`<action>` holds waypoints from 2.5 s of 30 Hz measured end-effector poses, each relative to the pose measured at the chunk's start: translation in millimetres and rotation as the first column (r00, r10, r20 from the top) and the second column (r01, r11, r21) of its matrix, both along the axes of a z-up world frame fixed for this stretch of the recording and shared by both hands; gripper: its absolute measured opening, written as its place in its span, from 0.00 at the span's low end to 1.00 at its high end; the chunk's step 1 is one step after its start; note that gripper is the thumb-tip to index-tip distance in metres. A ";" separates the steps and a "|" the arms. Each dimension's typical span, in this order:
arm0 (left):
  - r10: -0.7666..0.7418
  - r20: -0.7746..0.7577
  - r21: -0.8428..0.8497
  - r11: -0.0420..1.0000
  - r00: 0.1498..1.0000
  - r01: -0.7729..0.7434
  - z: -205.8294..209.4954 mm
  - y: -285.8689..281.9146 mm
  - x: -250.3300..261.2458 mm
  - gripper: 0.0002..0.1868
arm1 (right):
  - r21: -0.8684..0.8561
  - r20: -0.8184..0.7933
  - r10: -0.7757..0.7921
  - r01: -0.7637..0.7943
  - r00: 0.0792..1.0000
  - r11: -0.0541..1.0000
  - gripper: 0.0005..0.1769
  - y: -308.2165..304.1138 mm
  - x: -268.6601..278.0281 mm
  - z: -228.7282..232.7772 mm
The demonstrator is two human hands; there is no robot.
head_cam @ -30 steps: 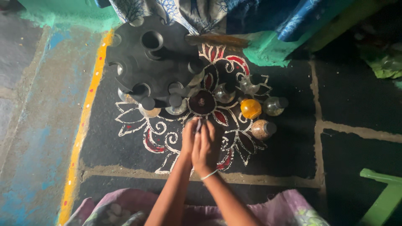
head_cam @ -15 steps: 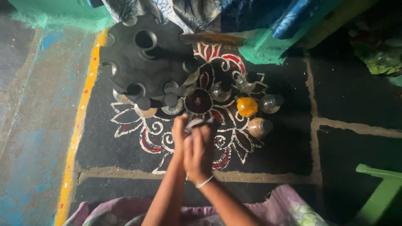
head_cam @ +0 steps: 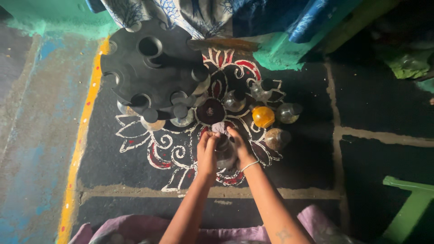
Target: The person sits on the floor and wipes several small glass jars with a cloth. They pick up each jar, wipe it, and place it back into a black plastic holder or on the floor next to a rangoli design.
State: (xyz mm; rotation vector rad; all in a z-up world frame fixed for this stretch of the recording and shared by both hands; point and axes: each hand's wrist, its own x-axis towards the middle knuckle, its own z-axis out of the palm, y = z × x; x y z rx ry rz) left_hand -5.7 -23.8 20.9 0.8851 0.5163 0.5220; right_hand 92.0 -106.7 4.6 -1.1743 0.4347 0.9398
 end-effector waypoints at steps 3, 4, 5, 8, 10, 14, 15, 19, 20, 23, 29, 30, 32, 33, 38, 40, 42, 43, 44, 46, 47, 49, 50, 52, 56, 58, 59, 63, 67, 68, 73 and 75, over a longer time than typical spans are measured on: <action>0.166 -0.081 0.058 0.985 0.983 -0.162 -3.1 3.8 2.5 0.17 | 0.188 0.557 -0.242 0.163 0.795 0.968 0.14 13.4 -25.6 8.2; 0.210 -0.179 0.016 0.978 0.961 -0.210 -5.9 10.8 6.5 0.19 | 0.017 0.661 -0.129 0.158 0.739 0.987 0.15 17.9 -40.7 16.9; 0.245 -0.277 -0.023 0.965 0.929 -0.261 -8.9 16.2 7.5 0.21 | -0.155 0.737 0.001 0.168 0.676 0.974 0.16 21.4 -64.9 27.0; 0.312 -0.438 0.181 0.949 0.843 -0.258 -16.9 26.7 7.7 0.33 | -0.352 0.936 0.322 0.348 0.143 0.869 0.18 29.7 -112.6 58.6; 0.146 -0.347 0.102 0.988 0.927 -0.118 -18.3 28.1 7.7 0.36 | -0.341 0.906 0.413 0.417 -0.092 0.842 0.18 33.0 -115.8 70.8; 0.022 -0.114 -0.004 1.000 0.993 -0.023 -8.9 18.4 6.1 0.24 | -0.297 0.951 0.309 0.242 -0.013 0.924 0.18 29.2 -84.1 65.9; 0.003 -0.080 -0.052 0.999 0.997 -0.007 -3.5 17.1 6.2 0.22 | -0.256 0.966 0.257 0.159 0.017 0.953 0.18 26.5 -70.8 61.0; -0.061 0.013 -0.144 0.988 0.998 0.062 17.7 8.6 2.3 0.17 | 0.019 0.641 0.133 -0.190 0.756 0.982 0.21 10.6 -12.3 43.0; -0.077 0.026 -0.142 0.987 0.997 0.080 20.8 6.3 3.4 0.17 | 0.187 0.481 0.129 -0.245 0.867 0.951 0.21 5.5 0.4 41.7; -0.076 -0.002 -0.178 0.981 0.997 0.075 18.0 3.3 5.7 0.14 | 0.184 0.536 0.145 -0.282 0.832 0.941 0.19 4.0 5.2 47.6; 0.321 0.093 0.708 0.645 0.943 -0.289 -20.8 19.2 -11.9 0.24 | -0.355 0.901 0.395 0.219 -0.181 0.909 0.16 34.4 -113.9 108.4; 0.331 0.079 0.747 0.605 0.940 -0.275 -26.7 21.1 -14.7 0.24 | -0.356 0.901 0.394 0.211 -0.180 0.910 0.18 38.3 -129.8 117.0; 0.356 0.060 0.820 0.515 0.933 -0.249 -33.3 27.6 -16.1 0.23 | -0.353 0.904 0.387 0.194 -0.183 0.915 0.23 42.1 -145.6 125.7; 0.370 0.055 0.853 0.465 0.927 -0.236 -33.8 31.4 -13.7 0.23 | -0.351 0.908 0.387 0.212 -0.160 0.912 0.21 42.9 -141.5 124.9; 0.068 0.110 -0.048 0.997 0.992 -0.063 -17.3 30.4 -2.3 0.13 | -0.339 0.880 0.274 0.110 0.388 0.934 0.18 28.5 -75.1 78.3; 0.018 0.149 -0.113 0.994 0.989 -0.001 -0.2 22.3 -4.6 0.11 | -0.182 0.548 0.113 -0.014 0.829 0.983 0.18 19.7 -42.6 59.6; -0.014 0.126 -0.088 0.996 0.992 0.025 19.9 16.8 -0.6 0.10 | 0.183 0.095 -0.028 0.010 0.995 0.983 0.18 10.8 -18.4 50.6; -0.018 0.080 -0.034 0.999 0.997 0.021 28.9 14.9 2.6 0.10 | 0.213 0.090 -0.002 -0.017 0.996 0.977 0.19 4.7 -11.2 49.2; -0.021 0.026 0.019 1.000 0.999 0.020 35.5 12.7 2.9 0.11 | 0.241 0.078 0.022 -0.041 0.997 0.970 0.20 -1.4 -9.4 48.3; 0.081 0.026 0.396 0.914 0.996 -0.084 44.0 7.0 2.6 0.12 | 0.237 0.130 -0.035 0.003 0.991 0.971 0.20 -6.2 -12.0 50.7; 0.129 0.042 0.565 0.815 0.991 -0.130 45.6 5.5 3.7 0.13 | 0.210 0.195 -0.116 0.074 0.974 0.975 0.20 -6.4 -15.3 54.3; 0.218 -0.140 0.505 0.855 0.966 -0.120 42.2 3.2 7.8 0.18 | 0.038 0.511 -0.195 0.204 0.837 0.978 0.19 -5.0 -26.5 65.1; 0.254 -0.232 0.468 0.875 0.939 -0.121 37.5 1.5 11.0 0.20 | -0.095 0.724 -0.135 0.292 0.676 0.952 0.19 -2.8 -34.9 71.5; 0.126 -0.230 0.041 0.992 0.965 -0.120 23.5 4.4 17.5 0.27 | -0.223 0.955 0.115 0.408 0.273 0.885 0.18 3.9 -50.9 86.2; -0.015 -0.029 -0.543 0.840 0.999 -0.003 -8.1 26.1 23.2 0.28 | -0.299 0.871 0.395 0.321 -0.294 0.899 0.16 19.9 -92.7 111.0; -0.022 0.040 -0.484 0.874 0.999 0.038 -18.1 34.3 18.1 0.25 | -0.313 0.854 0.412 0.317 -0.318 0.895 0.15 26.7 -106.2 113.2; -0.026 0.073 -0.453 0.890 0.997 0.057 -20.3 36.9 15.6 0.24 | -0.322 0.845 0.421 0.315 -0.329 0.893 0.15 27.1 -108.2 111.3; -0.037 0.131 -0.344 0.936 0.991 0.081 -9.2 38.0 3.6 0.19 | -0.310 0.950 0.301 0.140 0.077 0.940 0.17 29.1 -78.0 91.7; -0.037 -0.022 -0.337 0.941 0.999 0.028 7.6 16.4 4.5 0.18 | -0.070 0.835 0.158 -0.183 0.528 0.981 0.21 22.9 -15.1 84.1; -0.051 -0.078 -0.328 0.944 0.996 0.023 7.7 16.7 4.0 0.18 | -0.030 0.810 0.172 -0.254 0.560 0.967 0.22 24.5 -11.6 86.8; 0.012 0.104 -0.302 0.953 0.994 0.020 -13.8 41.1 6.4 0.15 | -0.325 0.920 0.352 0.164 -0.176 0.931 0.17 36.2 -95.7 105.2; -0.005 0.111 -0.269 0.962 0.994 0.035 -18.8 49.7 7.5 0.15 | -0.383 0.872 0.426 0.207 -0.241 0.900 0.19 35.7 -114.3 107.8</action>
